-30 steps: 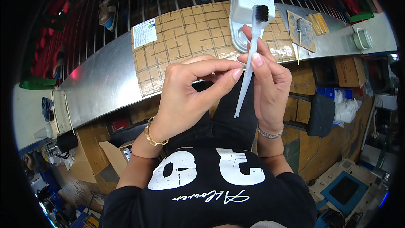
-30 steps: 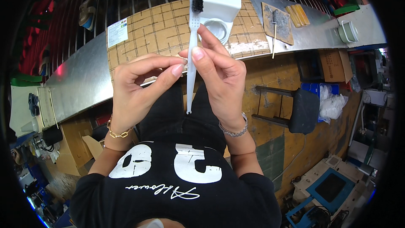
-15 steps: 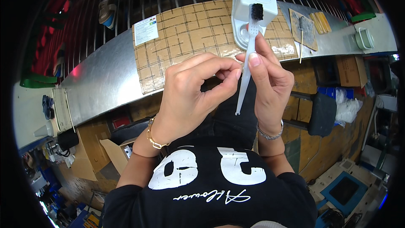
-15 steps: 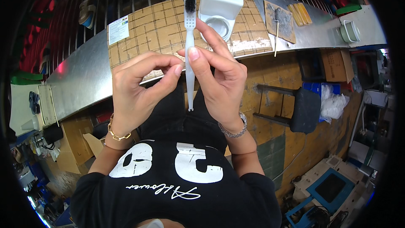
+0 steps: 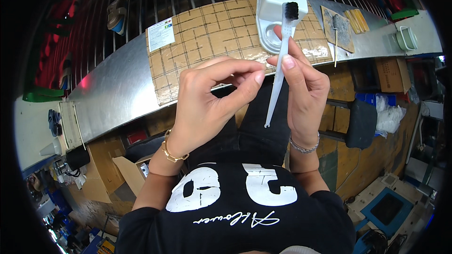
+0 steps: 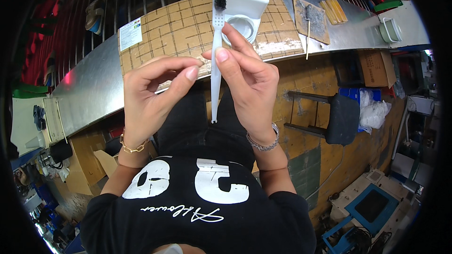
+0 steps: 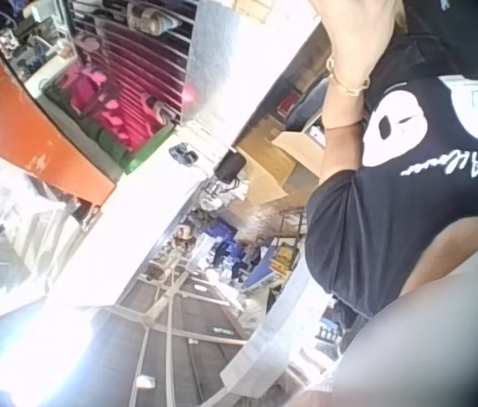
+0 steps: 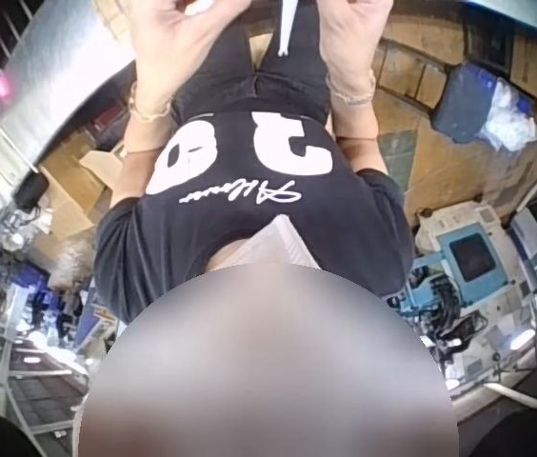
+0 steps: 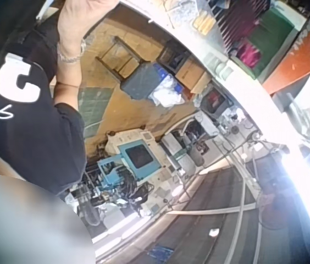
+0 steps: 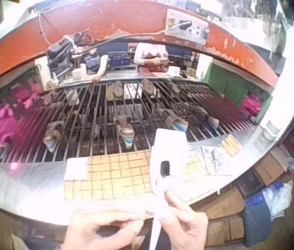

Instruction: The person holds a pair of sandals and repeatedly applies glue to the sole using a brush. They dip the brush into a container of glue and spread it across the sole surface multiple times.

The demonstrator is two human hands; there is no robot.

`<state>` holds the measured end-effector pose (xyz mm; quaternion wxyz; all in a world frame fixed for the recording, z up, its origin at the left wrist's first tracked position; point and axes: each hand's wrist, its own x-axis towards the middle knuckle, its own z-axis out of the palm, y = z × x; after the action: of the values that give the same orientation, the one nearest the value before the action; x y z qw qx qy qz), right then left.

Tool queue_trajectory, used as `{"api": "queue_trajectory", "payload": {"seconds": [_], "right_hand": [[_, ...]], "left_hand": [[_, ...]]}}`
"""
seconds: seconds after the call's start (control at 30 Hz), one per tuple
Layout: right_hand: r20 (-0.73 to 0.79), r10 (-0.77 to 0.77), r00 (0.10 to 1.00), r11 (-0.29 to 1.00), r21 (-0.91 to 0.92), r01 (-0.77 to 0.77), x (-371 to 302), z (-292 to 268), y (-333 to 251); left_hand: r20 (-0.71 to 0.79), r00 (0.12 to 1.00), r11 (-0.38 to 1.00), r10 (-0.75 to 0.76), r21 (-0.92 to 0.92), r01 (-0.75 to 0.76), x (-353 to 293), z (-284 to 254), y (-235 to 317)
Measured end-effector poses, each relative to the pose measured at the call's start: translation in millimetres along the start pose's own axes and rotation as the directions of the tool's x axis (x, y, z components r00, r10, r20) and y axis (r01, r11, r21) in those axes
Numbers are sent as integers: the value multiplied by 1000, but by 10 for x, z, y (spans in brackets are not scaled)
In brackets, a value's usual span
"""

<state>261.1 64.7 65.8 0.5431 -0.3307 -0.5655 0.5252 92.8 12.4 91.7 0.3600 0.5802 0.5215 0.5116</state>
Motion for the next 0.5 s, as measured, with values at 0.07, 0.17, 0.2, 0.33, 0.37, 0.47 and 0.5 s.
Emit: {"api": "queue_trajectory", "payload": {"seconds": [0.07, 0.17, 0.2, 0.33, 0.37, 0.47, 0.5], "right_hand": [[19, 3, 1000, 1000, 21, -3, -3, -5, -2], [49, -10, 999, 1000, 10, 9, -3, -11, -8], [52, -35, 998, 998, -41, 37, -1, -13, -10], [40, -76, 996, 985, -156, 81, -4, -3, -7], [50, -90, 995, 984, -149, 97, -5, 1, -4], [60, -98, 993, 980, -170, 107, -5, 5, 8], [58, -100, 993, 977, -181, 109, -6, 4, 12]], "left_hand": [[48, 999, 999, 9, -41, -7, 25, 13, -10], [44, 994, 993, 96, 68, -98, 35, 33, -5], [34, 993, 989, 109, 93, -112, 35, 38, 0], [-1, 988, 973, 155, 173, -153, 20, 43, 32], [-11, 986, 969, 167, 186, -162, 18, 43, 40], [-7, 978, 948, 210, 247, -202, 25, 42, 43], [-13, 976, 948, 217, 242, -208, 29, 44, 40]]}}
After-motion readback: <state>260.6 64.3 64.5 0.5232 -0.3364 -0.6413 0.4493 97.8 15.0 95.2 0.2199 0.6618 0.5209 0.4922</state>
